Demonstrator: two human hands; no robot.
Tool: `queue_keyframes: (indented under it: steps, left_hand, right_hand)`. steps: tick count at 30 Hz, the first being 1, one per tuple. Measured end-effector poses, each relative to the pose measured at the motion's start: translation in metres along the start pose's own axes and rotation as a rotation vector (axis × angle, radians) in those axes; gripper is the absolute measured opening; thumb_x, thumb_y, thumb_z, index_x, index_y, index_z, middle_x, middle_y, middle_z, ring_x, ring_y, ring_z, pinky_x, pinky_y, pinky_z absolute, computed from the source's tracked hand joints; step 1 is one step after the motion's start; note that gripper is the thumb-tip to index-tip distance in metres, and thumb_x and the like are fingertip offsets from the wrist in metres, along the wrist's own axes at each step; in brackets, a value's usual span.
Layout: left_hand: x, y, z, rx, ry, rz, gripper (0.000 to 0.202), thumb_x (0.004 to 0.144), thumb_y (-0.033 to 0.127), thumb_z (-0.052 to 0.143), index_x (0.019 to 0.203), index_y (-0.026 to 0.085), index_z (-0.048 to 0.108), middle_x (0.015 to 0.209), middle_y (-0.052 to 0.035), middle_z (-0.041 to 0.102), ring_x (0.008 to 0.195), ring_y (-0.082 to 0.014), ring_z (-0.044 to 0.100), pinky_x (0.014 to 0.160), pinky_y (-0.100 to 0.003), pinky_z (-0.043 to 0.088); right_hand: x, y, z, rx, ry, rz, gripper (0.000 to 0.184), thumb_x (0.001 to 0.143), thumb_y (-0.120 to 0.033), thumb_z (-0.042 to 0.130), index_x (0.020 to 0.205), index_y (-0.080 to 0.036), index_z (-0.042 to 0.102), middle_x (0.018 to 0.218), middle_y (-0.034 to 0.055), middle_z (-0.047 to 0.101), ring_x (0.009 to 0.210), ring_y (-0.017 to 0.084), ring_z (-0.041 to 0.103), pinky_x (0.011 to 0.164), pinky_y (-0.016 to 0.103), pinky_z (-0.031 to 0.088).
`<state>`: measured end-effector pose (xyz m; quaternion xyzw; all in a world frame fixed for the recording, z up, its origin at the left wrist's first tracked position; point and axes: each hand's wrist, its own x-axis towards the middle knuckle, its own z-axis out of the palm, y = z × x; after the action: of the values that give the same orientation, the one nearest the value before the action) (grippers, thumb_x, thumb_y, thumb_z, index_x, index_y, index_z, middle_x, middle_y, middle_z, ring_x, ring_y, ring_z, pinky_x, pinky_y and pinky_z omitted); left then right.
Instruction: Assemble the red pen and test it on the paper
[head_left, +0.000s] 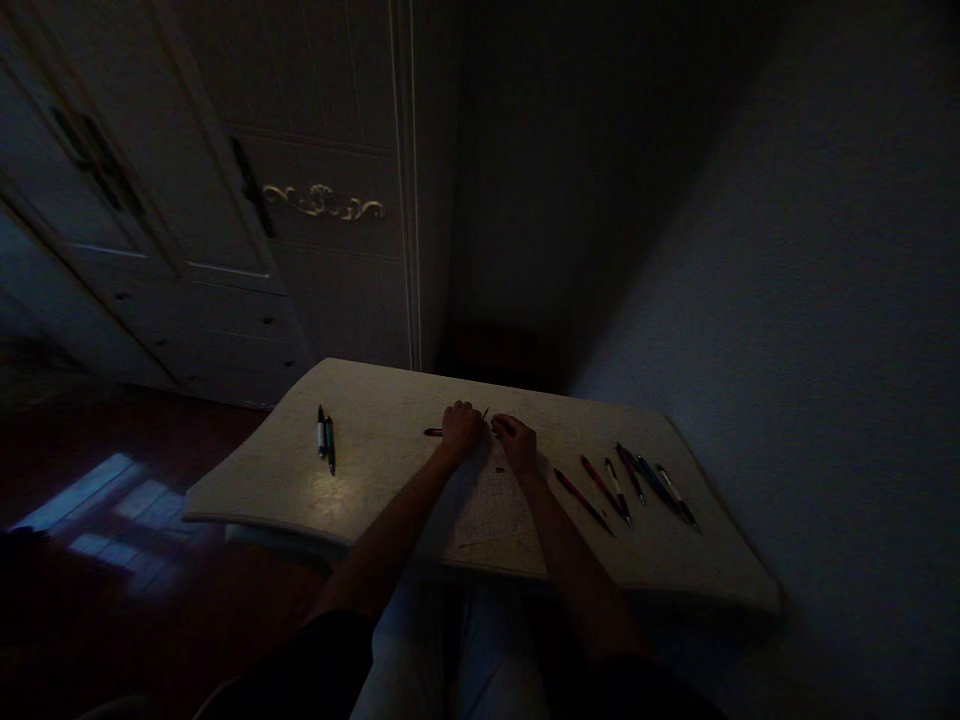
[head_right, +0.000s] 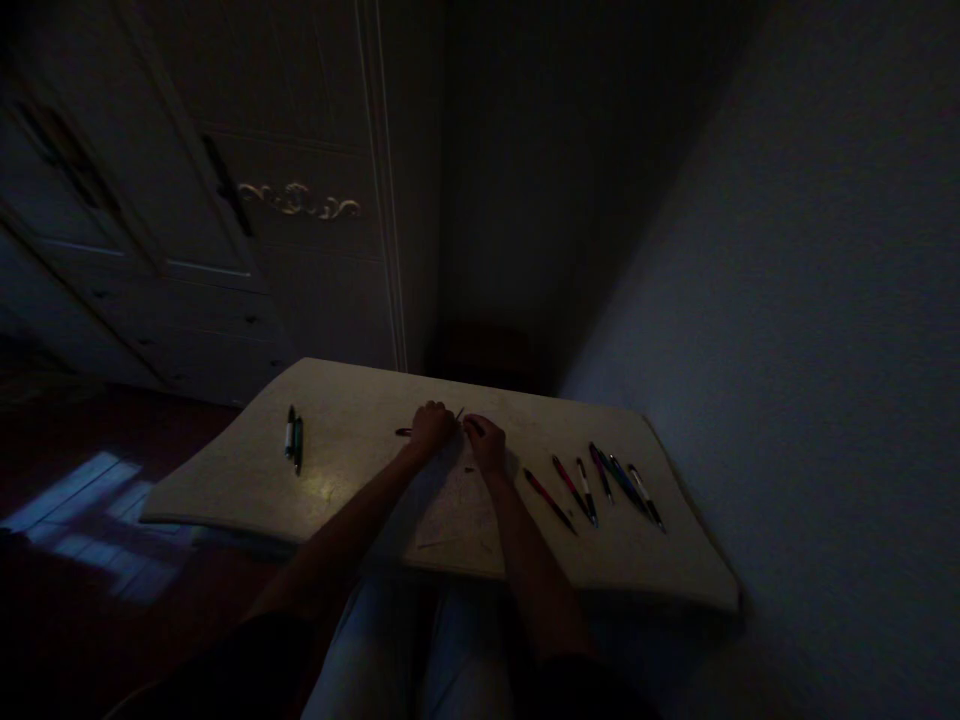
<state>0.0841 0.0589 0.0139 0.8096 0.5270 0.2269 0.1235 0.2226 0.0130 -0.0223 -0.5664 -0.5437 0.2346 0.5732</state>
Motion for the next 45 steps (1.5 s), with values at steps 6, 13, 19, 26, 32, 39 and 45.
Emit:
queue_keyframes:
  steps: [6,13,19,26,32,39,45]
  left_hand:
    - [0.006,-0.003,0.004,-0.187,0.037,-0.077,0.015,0.075,0.006,0.061,0.067,0.015,0.07,0.084,-0.0173,0.069,0.102,-0.0322,0.062,0.091,-0.043,0.045]
    - [0.008,-0.013,0.003,-0.683,0.196,-0.165,0.023,0.088,0.037,0.058,0.077,0.017,0.065,0.077,-0.0083,0.068,0.075,-0.0205,0.065,0.072,-0.033,0.052]
    - [-0.003,-0.015,0.01,-1.068,0.304,-0.234,0.056,0.081,0.069,0.053,0.087,0.014,0.062,0.087,-0.0126,0.071,0.067,-0.0166,0.066,0.057,-0.028,0.052]
    - [-0.014,-0.013,0.012,-1.435,0.273,-0.341,0.047,0.064,0.055,0.077,0.086,0.017,0.059,0.084,-0.0087,0.071,0.072,-0.0198,0.071,0.065,-0.032,0.055]
    - [-0.015,-0.008,0.005,-1.526,0.231,-0.286,0.053,0.062,0.041,0.083,0.102,0.016,0.061,0.079,-0.0045,0.071,0.07,-0.0191,0.071,0.07,-0.035,0.057]
    - [-0.014,-0.01,0.012,-1.561,0.263,-0.311,0.051,0.061,0.043,0.086,0.098,0.015,0.065,0.077,-0.0033,0.07,0.068,-0.0189,0.071,0.072,-0.036,0.057]
    - [-0.012,-0.01,0.011,-1.56,0.278,-0.339,0.051,0.061,0.045,0.087,0.096,0.014,0.067,0.078,-0.0036,0.07,0.069,-0.0174,0.07,0.075,-0.036,0.057]
  right_hand:
    - [-0.002,0.001,-0.001,-0.017,0.035,-0.013,0.028,0.078,-0.045,0.064,0.088,-0.021,0.076,0.091,0.0071,0.078,0.083,0.025,0.072,0.084,0.04,0.057]
    - [-0.001,-0.002,-0.005,-0.023,0.038,-0.039,0.028,0.081,-0.044,0.06,0.088,-0.02,0.073,0.09,0.0085,0.075,0.083,0.024,0.07,0.078,0.036,0.056]
    - [-0.003,-0.008,-0.005,-0.04,0.049,-0.101,0.026,0.083,-0.044,0.061,0.089,-0.02,0.071,0.091,0.0087,0.074,0.084,0.023,0.069,0.079,0.035,0.055]
    - [-0.006,-0.011,-0.002,0.046,0.006,-0.022,0.027,0.083,-0.046,0.063,0.09,-0.021,0.068,0.084,0.0052,0.072,0.073,0.02,0.07,0.074,0.032,0.055]
    - [-0.007,-0.016,0.0,0.108,-0.033,-0.04,0.027,0.084,-0.046,0.065,0.088,-0.02,0.067,0.082,0.0032,0.071,0.072,0.019,0.07,0.071,0.03,0.053]
    - [-0.005,-0.019,0.001,0.143,0.019,0.022,0.027,0.081,-0.047,0.067,0.088,-0.021,0.067,0.081,0.0028,0.072,0.07,0.019,0.071,0.071,0.03,0.054]
    - [-0.003,-0.018,0.002,0.217,0.063,0.081,0.028,0.079,-0.046,0.068,0.091,-0.021,0.066,0.084,0.0036,0.074,0.07,0.019,0.071,0.07,0.031,0.055]
